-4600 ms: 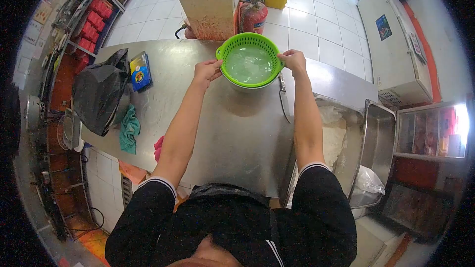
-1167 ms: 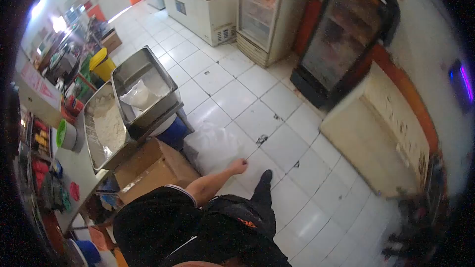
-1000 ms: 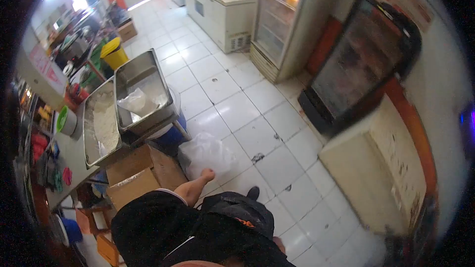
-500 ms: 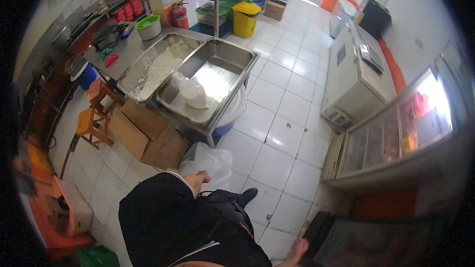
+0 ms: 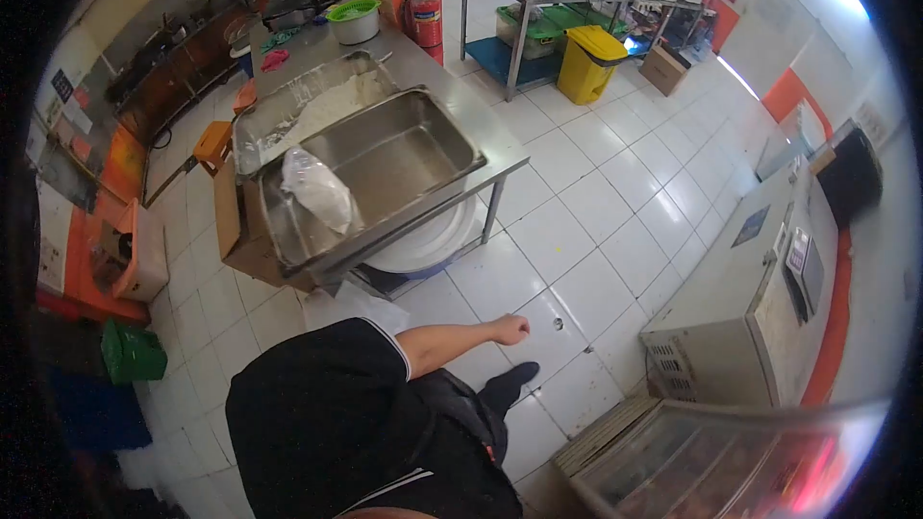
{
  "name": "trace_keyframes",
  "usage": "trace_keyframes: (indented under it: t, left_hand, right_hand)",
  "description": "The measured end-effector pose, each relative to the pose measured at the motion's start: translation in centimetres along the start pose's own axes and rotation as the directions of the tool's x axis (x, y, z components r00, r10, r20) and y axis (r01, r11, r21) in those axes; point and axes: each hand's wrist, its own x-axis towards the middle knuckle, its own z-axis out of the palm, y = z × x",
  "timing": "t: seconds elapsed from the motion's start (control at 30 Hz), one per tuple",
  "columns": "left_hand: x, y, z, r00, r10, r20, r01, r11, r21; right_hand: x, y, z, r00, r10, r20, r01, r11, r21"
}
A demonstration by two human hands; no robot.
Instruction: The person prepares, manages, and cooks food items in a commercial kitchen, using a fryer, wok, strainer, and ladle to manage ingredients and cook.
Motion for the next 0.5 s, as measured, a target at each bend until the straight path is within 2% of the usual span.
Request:
trace_keyframes:
  t: [0.03,0.1,0.17,0.23,0.3,0.33,0.37,0.4,0.43,0.47,0.5]
  left_hand:
    - [1.7,-0.4,-0.1,0.997,-0.078,-0.021,0.077,0.997,-0.015]
    - [4.8,-2.9,-1.1,0.909,-0.416,0.001,0.415,0.908,0.057]
    - [5.6,-4.7,-1.9,0.715,-0.677,-0.175,0.690,0.724,0.019]
    - [5.4,-4.1,-3.0,0.492,-0.818,-0.297,0.844,0.532,-0.067]
    - [6.3,-9.7,-2.4,0.528,-0.822,-0.212,0.844,0.536,0.024]
    - [5.8,-7.0,-3.8,0.505,-0.822,-0.264,0.852,0.523,0.001]
    - [5.9,-7.3,-4.4,0.569,-0.780,-0.261,0.822,0.552,0.143]
    - [6.5,-9.1,-3.8,0.484,-0.810,-0.330,0.874,0.468,0.132]
    - [7.6,-10.9,-3.7,0.503,-0.815,-0.286,0.864,0.465,0.194]
    - [8.6,-11.6,-3.5,0.517,-0.824,-0.232,0.852,0.470,0.229]
    - [10.1,-12.3,-3.2,0.516,-0.838,-0.180,0.849,0.472,0.237]
  right_hand:
    - [1.9,-3.3,-1.8,1.000,-0.005,0.000,0.005,1.000,-0.010]
    - [5.5,-10.0,-4.8,1.000,-0.011,0.003,0.011,1.000,-0.026]
    - [9.1,-17.3,-7.7,1.000,-0.008,0.013,0.009,0.999,-0.033]
    - [13.6,-25.0,-10.7,0.999,-0.009,0.037,0.010,1.000,-0.028]
    - [19.5,-34.6,-14.4,0.993,-0.065,0.093,0.066,0.998,-0.001]
    - [22.5,-39.4,-15.3,0.984,-0.110,0.142,0.111,0.994,-0.002]
    - [24.2,-45.3,-15.7,0.951,-0.200,0.237,0.229,0.968,-0.104]
    - [24.7,-51.7,-15.4,0.899,-0.288,0.329,0.361,0.914,-0.184]
    - [25.4,-58.1,-15.1,0.832,-0.370,0.413,0.490,0.839,-0.236]
    - [22.1,-63.4,-11.6,0.839,-0.419,0.347,0.440,0.898,0.020]
    - [25.4,-67.3,-10.1,0.807,-0.448,0.384,0.452,0.888,0.085]
